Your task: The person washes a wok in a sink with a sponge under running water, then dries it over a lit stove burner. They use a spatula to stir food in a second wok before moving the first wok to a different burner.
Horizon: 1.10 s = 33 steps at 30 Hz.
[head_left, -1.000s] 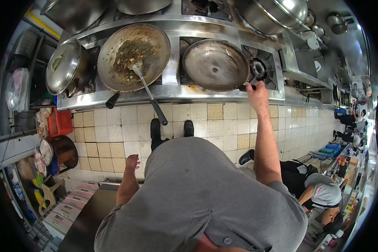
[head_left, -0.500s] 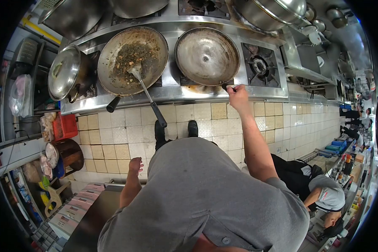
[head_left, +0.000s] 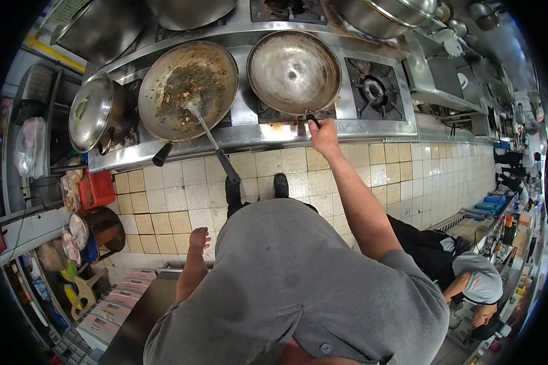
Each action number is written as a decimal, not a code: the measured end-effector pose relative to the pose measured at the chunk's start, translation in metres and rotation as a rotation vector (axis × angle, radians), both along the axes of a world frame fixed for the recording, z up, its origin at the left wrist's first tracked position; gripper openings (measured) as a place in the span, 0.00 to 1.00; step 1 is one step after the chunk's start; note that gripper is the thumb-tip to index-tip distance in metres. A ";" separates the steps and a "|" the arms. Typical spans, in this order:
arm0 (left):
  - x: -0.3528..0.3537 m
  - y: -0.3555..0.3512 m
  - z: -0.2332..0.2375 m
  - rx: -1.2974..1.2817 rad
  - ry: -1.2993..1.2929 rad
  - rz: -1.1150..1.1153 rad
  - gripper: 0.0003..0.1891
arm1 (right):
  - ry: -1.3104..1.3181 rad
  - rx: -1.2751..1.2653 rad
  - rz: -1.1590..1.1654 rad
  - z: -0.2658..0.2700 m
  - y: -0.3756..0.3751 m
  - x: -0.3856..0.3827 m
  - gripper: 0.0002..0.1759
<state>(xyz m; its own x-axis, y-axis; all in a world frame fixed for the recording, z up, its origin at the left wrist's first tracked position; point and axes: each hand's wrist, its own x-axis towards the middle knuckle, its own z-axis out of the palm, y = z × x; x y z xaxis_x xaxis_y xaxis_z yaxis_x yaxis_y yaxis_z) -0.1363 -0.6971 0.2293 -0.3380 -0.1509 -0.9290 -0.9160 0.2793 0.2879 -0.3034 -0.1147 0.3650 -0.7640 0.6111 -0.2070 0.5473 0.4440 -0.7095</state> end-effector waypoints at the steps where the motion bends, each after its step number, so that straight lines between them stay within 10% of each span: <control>1: -0.002 0.002 0.000 -0.008 0.012 -0.012 0.20 | 0.000 -0.002 -0.002 0.003 -0.004 0.000 0.28; 33: 0.006 0.000 0.007 -0.038 -0.003 0.006 0.19 | 0.021 0.172 0.132 0.029 -0.014 0.005 0.30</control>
<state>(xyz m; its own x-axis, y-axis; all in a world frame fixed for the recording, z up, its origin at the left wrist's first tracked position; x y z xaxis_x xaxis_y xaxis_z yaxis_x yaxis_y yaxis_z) -0.1299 -0.6971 0.2368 -0.3339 -0.1882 -0.9236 -0.9186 0.2845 0.2742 -0.2988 -0.1284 0.3943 -0.8428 0.5304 -0.0913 0.4622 0.6264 -0.6277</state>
